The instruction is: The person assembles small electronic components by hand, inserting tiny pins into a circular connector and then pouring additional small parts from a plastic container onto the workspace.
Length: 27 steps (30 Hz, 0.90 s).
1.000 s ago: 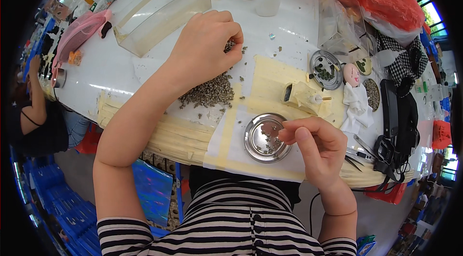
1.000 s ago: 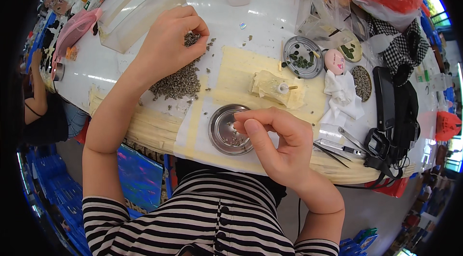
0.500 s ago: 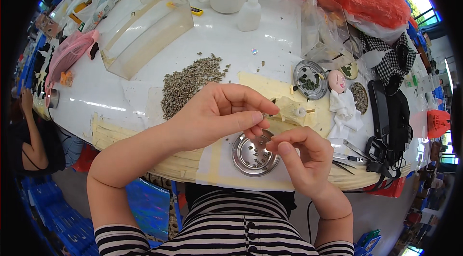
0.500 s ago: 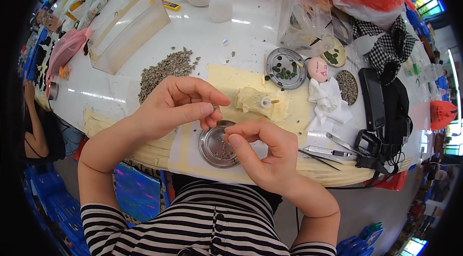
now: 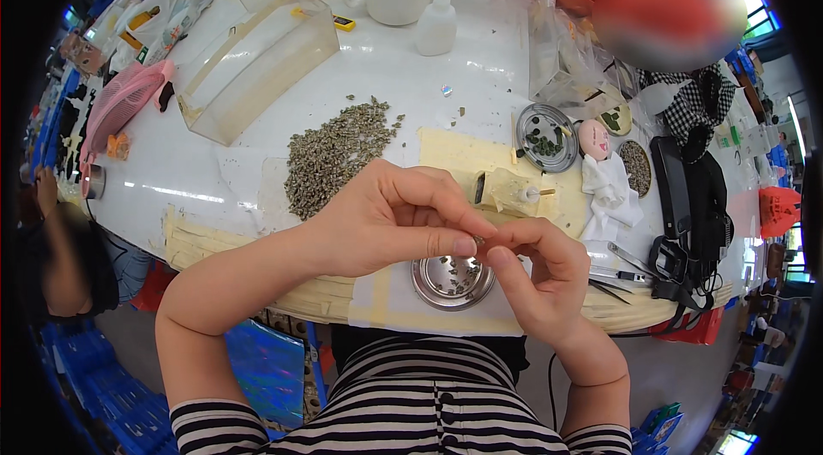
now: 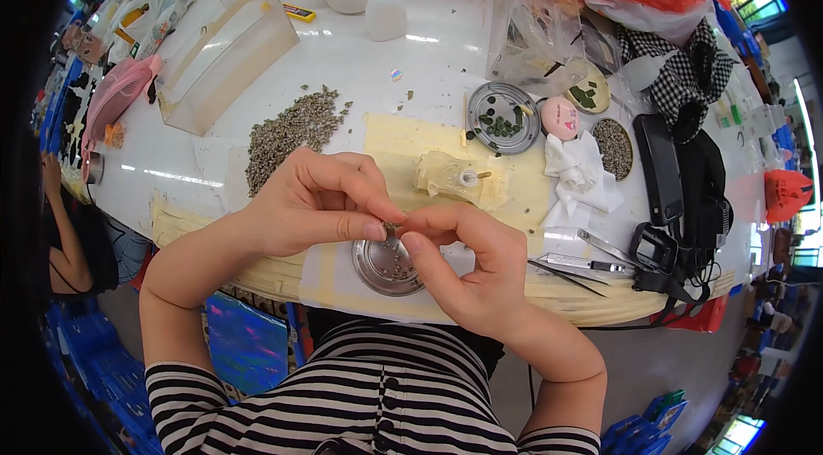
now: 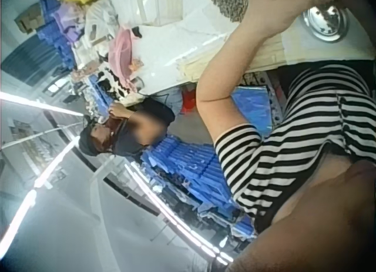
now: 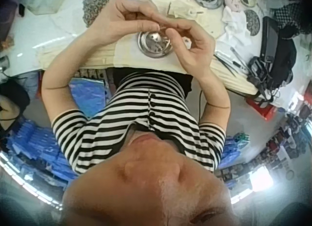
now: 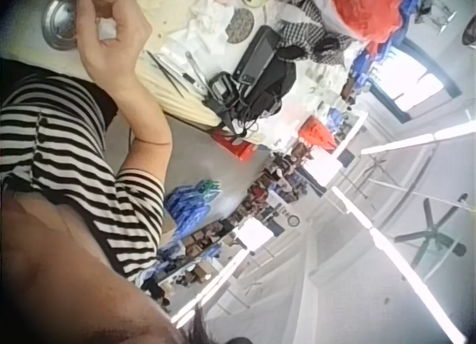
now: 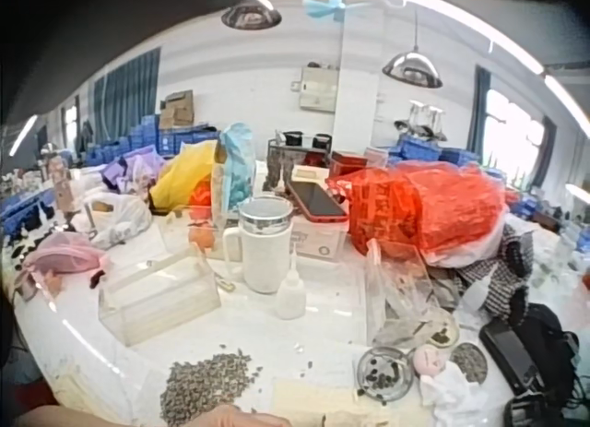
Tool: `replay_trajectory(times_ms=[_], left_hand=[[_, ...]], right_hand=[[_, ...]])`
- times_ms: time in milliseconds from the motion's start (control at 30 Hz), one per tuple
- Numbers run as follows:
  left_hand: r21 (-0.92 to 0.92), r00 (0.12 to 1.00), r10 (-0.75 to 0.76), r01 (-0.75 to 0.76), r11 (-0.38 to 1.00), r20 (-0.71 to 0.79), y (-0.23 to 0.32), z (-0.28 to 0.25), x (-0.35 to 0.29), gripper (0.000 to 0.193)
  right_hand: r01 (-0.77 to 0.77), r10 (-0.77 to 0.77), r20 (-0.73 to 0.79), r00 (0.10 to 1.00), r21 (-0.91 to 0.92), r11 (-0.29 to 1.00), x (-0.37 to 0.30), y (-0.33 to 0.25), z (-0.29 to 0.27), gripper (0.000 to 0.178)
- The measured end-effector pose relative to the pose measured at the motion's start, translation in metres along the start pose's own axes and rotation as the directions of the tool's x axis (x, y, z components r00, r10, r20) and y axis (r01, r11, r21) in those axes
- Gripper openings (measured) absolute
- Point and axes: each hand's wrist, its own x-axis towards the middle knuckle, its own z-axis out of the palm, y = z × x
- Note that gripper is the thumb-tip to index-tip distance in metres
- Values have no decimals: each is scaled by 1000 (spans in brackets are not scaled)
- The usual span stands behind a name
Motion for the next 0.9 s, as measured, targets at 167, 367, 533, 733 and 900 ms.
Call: replay_trajectory(times_ms=[167,367,533,733,900], left_hand=[[228,991,133,-134,964,17,-6,2,-1,26],[397,971,241,-224,890,8,-8,4,-3,26],[534,941,338,-292,793,13,-8,4,-3,20],[573,923,385,-324,753,16,-9,4,-3,19],[591,927,375,-314,743,20,-7,3,-4,18]], right_hand=[[-125,118,73,990,101,987,1,-3,-3,13],[-255,223,136,965,294,921,-1,-2,-4,12],[-251,214,156,964,276,928,-1,-2,-5,11],[-247,212,150,966,276,929,-1,-4,-4,11],[-239,205,148,967,263,935,-1,-4,-5,11]])
